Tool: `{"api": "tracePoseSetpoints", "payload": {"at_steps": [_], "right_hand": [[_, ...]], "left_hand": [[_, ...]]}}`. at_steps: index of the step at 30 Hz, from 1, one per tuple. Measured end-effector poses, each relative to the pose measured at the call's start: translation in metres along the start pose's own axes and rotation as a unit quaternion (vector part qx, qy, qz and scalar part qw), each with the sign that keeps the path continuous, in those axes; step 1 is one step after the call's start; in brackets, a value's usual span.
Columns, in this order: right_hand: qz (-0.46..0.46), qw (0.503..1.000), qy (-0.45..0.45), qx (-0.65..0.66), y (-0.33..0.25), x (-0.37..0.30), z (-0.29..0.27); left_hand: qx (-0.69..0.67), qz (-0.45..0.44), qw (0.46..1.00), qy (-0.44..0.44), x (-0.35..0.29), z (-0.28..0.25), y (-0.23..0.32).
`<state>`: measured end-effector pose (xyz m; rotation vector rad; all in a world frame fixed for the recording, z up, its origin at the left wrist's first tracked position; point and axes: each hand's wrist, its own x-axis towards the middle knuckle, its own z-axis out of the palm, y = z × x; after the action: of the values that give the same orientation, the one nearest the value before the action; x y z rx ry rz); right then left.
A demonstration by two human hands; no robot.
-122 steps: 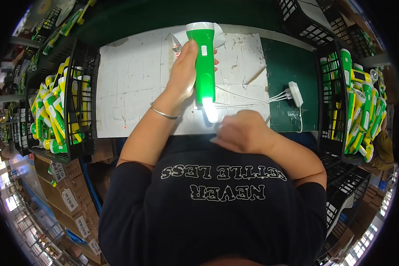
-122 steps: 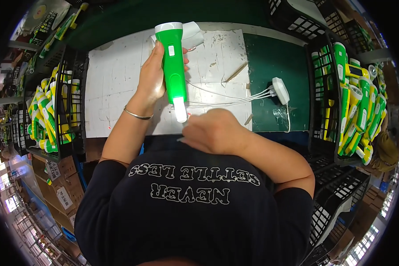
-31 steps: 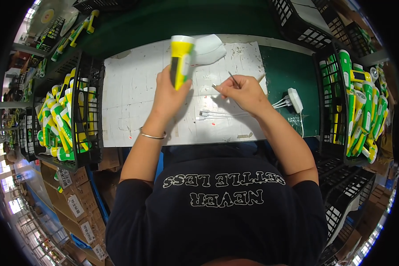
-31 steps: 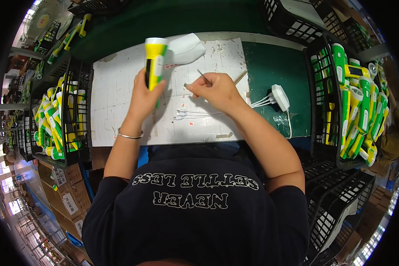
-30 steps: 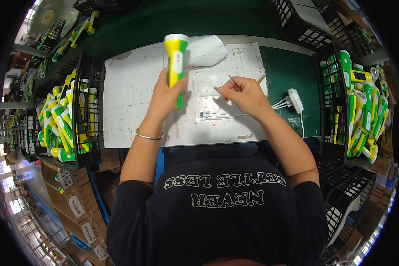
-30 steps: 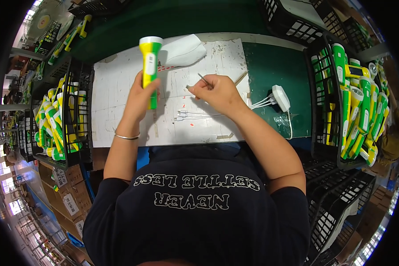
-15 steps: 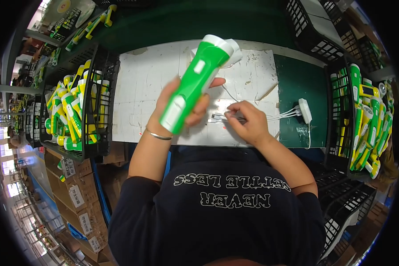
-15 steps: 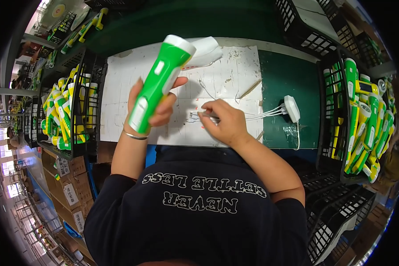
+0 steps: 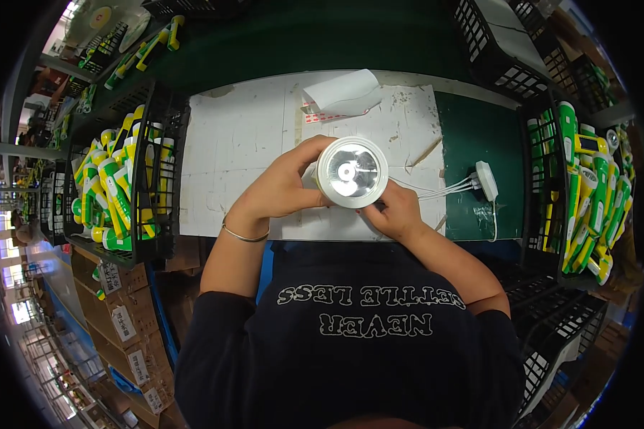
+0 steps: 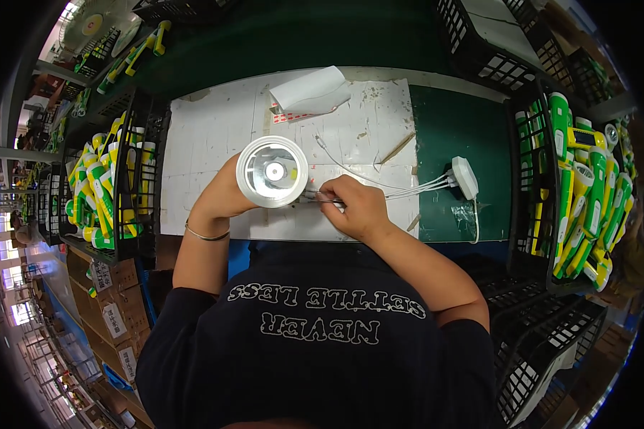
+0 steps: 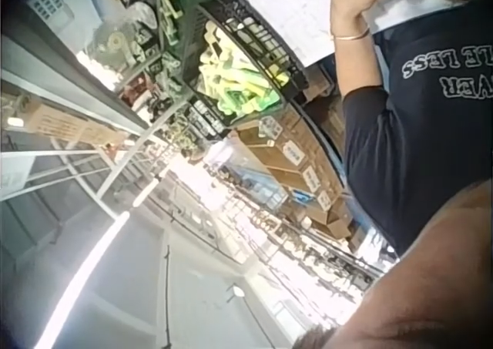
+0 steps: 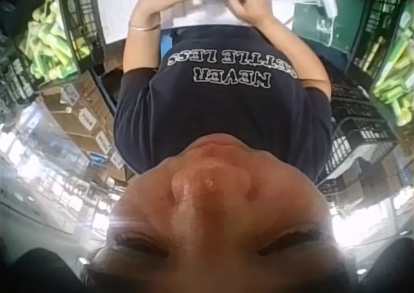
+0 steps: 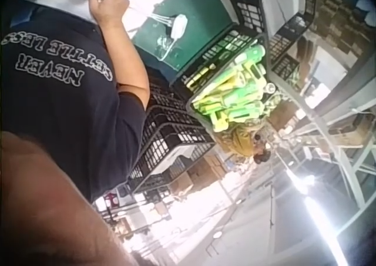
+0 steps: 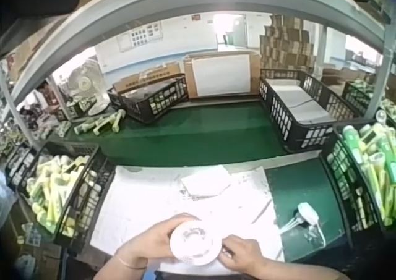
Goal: The recorder is assembling and testing small green and yellow handheld flashlights at a factory workstation, picking up components from a conveyor belt and placing finished units into a bin.
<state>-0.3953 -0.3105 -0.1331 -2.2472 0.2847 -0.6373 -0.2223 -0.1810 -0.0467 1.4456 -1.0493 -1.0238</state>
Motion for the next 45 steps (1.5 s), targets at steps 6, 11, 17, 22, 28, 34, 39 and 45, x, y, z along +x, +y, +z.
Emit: {"api": "tracePoseSetpoints", "payload": {"at_steps": [6,11,17,22,28,34,39,45], "right_hand": [[0.001,1.000,0.013,0.005,0.002,0.001,0.001],[-0.006,1.000,0.017,0.015,0.000,0.003,0.003],[0.029,0.998,0.003,0.053,-0.004,0.002,0.003],[0.015,0.999,0.007,0.049,-0.003,0.001,-0.001],[0.016,0.997,-0.007,0.071,-0.004,0.004,-0.001],[0.020,0.998,-0.008,0.067,-0.003,0.006,-0.002],[0.031,0.997,-0.009,0.073,-0.005,0.007,0.000],[0.046,0.994,-0.009,0.099,-0.003,0.006,-0.001]], "left_hand": [[0.043,0.129,0.991,-0.007,0.007,-0.001,-0.001],[0.005,0.087,0.996,-0.003,0.002,-0.007,-0.007],[0.365,0.060,0.924,0.098,-0.025,-0.039,0.013],[0.265,0.000,0.839,0.475,-0.081,-0.136,0.033],[0.535,-0.267,0.618,0.511,-0.198,-0.261,-0.009],[0.550,-0.287,0.629,0.469,-0.186,-0.262,-0.020],[0.476,-0.379,0.676,0.415,-0.172,-0.276,0.007],[0.283,-0.230,0.833,0.416,-0.195,-0.304,-0.010]]}}
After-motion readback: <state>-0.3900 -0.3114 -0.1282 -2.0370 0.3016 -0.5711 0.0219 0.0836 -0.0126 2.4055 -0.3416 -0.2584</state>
